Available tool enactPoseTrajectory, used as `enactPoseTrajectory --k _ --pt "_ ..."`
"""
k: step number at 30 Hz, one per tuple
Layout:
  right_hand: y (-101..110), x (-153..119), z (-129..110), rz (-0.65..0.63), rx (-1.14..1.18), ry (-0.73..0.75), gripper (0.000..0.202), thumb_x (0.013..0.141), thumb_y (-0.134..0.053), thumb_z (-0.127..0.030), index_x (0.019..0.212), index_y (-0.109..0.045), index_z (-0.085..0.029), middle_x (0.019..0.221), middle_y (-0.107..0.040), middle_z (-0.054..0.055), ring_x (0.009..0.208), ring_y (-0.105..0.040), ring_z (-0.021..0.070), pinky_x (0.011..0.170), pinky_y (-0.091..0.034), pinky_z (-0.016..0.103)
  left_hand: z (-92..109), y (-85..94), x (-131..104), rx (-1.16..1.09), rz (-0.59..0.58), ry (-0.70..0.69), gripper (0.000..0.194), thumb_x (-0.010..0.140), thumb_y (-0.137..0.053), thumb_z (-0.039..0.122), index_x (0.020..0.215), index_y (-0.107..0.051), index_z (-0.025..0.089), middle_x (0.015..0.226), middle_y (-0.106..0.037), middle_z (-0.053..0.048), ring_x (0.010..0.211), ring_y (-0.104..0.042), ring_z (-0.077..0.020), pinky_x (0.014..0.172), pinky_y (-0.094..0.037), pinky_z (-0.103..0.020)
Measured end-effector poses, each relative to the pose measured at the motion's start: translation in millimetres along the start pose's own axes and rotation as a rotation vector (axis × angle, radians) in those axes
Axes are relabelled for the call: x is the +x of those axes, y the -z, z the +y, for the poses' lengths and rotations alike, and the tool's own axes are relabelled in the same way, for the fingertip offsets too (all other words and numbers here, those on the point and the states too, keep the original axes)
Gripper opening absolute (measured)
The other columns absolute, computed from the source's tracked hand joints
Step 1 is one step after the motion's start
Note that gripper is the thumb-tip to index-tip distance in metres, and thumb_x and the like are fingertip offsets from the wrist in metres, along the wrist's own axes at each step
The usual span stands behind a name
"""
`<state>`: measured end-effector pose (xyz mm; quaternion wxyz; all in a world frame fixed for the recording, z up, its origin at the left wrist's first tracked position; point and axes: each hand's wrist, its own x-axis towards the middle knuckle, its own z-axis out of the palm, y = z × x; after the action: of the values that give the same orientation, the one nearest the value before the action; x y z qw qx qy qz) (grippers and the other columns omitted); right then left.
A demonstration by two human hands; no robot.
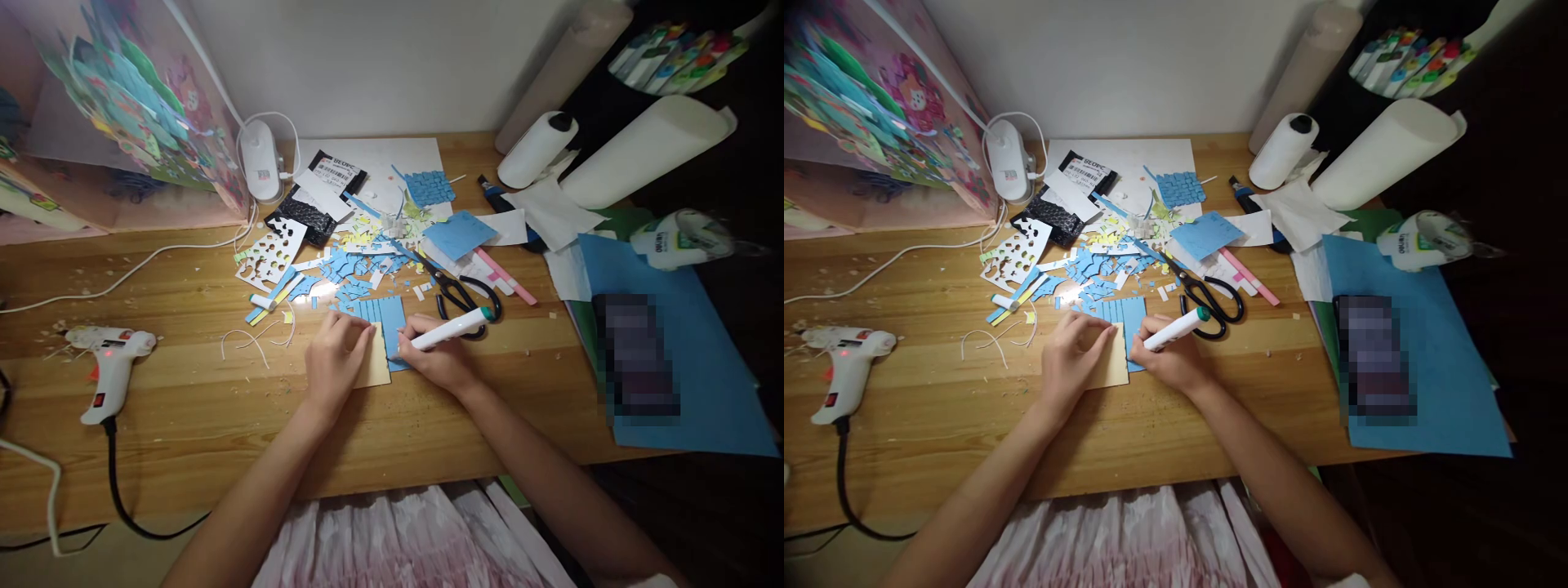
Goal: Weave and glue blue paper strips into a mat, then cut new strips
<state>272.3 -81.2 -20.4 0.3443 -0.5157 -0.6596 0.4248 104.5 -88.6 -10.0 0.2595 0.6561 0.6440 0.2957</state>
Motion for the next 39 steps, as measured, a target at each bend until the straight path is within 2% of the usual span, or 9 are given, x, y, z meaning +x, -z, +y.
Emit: enactPoseTrajectory --k 6,17,27,34,39 --pt "-1 -2 4 -0.014 0.002 -0.006 0.029 0.078 -0.054 -0.024 0.054 -0.039 -0.021 0.057 -0.039 -0.004 0.055 -0.040 0.0117 0.058 -0.041 0.027 0 -0.2 0 -0.004 0.002 -0.007 0.010 0.083 -0.057 0.028 0.080 -0.064 0.021 0.084 -0.060 -0.002 0.077 -0.059 -0.0149 0.073 -0.044 -0.026" --pt "1 0 -3 0.023 0.003 -0.009 0.028 0.078 -0.053 -0.026 0.055 -0.038 -0.021 0.056 -0.040 -0.004 0.053 -0.039 0.0112 0.051 -0.030 0.026 -1 -1.2 0 0.002 0.004 -0.010 0.012 0.084 -0.057 0.029 0.080 -0.064 0.021 0.084 -0.060 -0.001 0.077 -0.059 -0.0148 0.074 -0.044 -0.026" --pt "-4 -4 10 0.011 -0.030 0.030 0.027 0.073 -0.058 -0.023 0.051 -0.043 -0.021 0.056 -0.042 -0.004 0.053 -0.041 0.0121 0.057 -0.038 0.029 -1 -0.8 0 -0.007 0.009 -0.022 0.010 0.083 -0.057 0.027 0.080 -0.063 0.021 0.084 -0.061 -0.001 0.077 -0.059 -0.0147 0.072 -0.044 -0.026" --pt "-3 -2 5 0.039 -0.008 -0.015 0.026 0.076 -0.055 -0.023 0.055 -0.040 -0.021 0.056 -0.040 -0.004 0.052 -0.039 0.0109 0.051 -0.033 0.026 0 -0.6 0 0.007 0.007 -0.007 0.011 0.083 -0.058 0.029 0.080 -0.064 0.021 0.084 -0.061 -0.002 0.076 -0.059 -0.0151 0.072 -0.044 -0.026" --pt "-3 -4 10 0.014 -0.036 0.036 0.028 0.075 -0.057 -0.024 0.052 -0.041 -0.021 0.055 -0.040 -0.004 0.053 -0.041 0.0118 0.058 -0.040 0.029 -1 -1.0 0 0.006 0.009 -0.017 0.010 0.083 -0.057 0.028 0.080 -0.064 0.021 0.084 -0.061 -0.001 0.077 -0.059 -0.0148 0.071 -0.043 -0.025"
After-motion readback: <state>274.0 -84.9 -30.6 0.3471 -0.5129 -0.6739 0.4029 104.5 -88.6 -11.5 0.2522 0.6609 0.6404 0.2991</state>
